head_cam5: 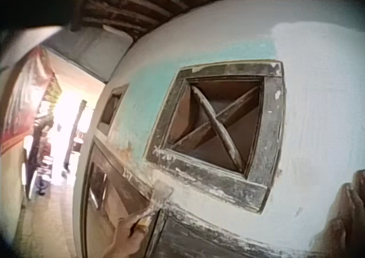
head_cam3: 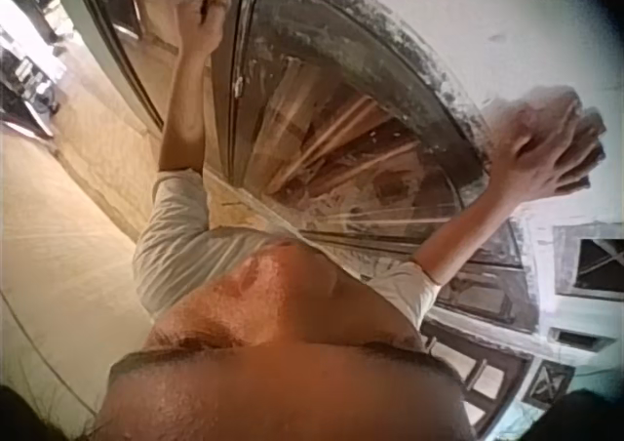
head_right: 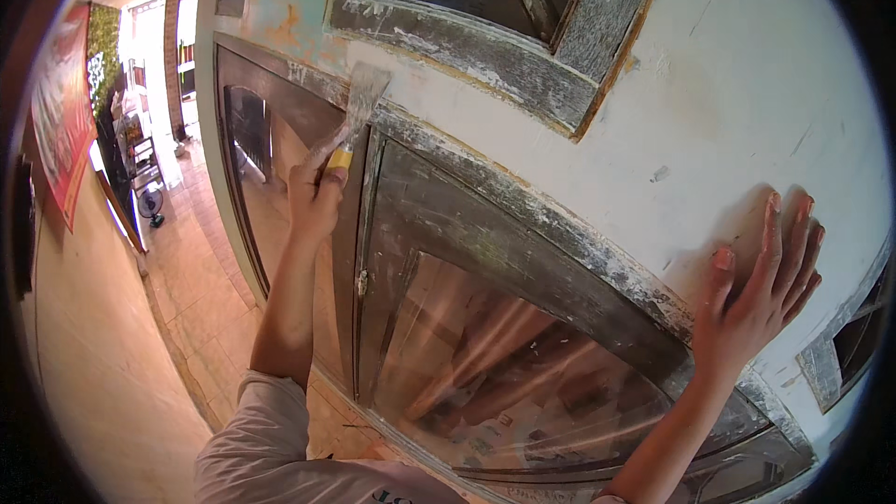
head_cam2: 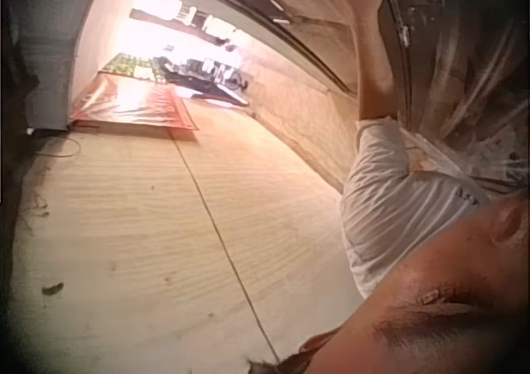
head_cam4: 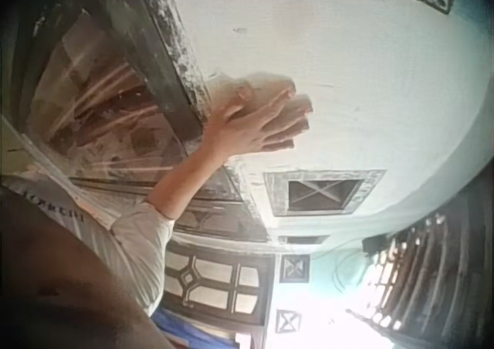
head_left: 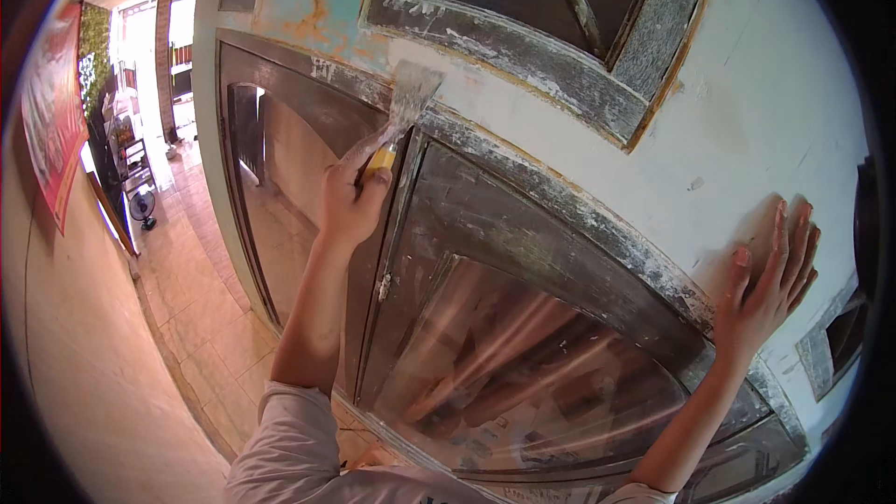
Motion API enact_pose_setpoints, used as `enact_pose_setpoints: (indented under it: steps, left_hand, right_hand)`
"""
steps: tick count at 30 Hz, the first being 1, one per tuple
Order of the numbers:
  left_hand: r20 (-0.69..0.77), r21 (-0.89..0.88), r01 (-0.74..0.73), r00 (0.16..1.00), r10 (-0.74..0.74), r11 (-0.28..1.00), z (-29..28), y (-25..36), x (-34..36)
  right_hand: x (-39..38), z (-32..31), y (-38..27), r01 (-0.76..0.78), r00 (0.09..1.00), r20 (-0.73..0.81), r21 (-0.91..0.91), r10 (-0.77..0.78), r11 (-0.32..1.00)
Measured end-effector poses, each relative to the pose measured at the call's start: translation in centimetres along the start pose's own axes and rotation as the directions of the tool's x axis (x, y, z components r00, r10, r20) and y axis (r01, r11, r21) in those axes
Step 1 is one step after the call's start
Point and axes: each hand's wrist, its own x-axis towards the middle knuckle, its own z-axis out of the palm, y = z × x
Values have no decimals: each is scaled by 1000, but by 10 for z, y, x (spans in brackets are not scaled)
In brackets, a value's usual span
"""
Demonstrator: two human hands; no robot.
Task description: The person applies and smooths filler material around the edge of a wooden cabinet frame built into a wall, using a putty knife.
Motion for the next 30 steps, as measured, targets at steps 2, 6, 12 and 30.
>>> enact_pose_setpoints:
  steps: [2,6,12,30]
  left_hand:
    - [8,-19,-31,999,31,999,-9,-6,5]
    - [71,-5,-11,997,11,1000,-24,9,37]
    - [91,-35,35,995,-32,999,-23,5,14]
    - [108,357,-108,991,74,928,-72,39,52]
  right_hand:
    - [1,0,-2,2,1000,0,1,-2,1000]
    - [0,1,-5,-10,1000,1,55,10,998]
    - [0,0,-5,-8,1000,1,50,8,999]
    - [-3,2,-6,0,1000,-2,66,0,998]
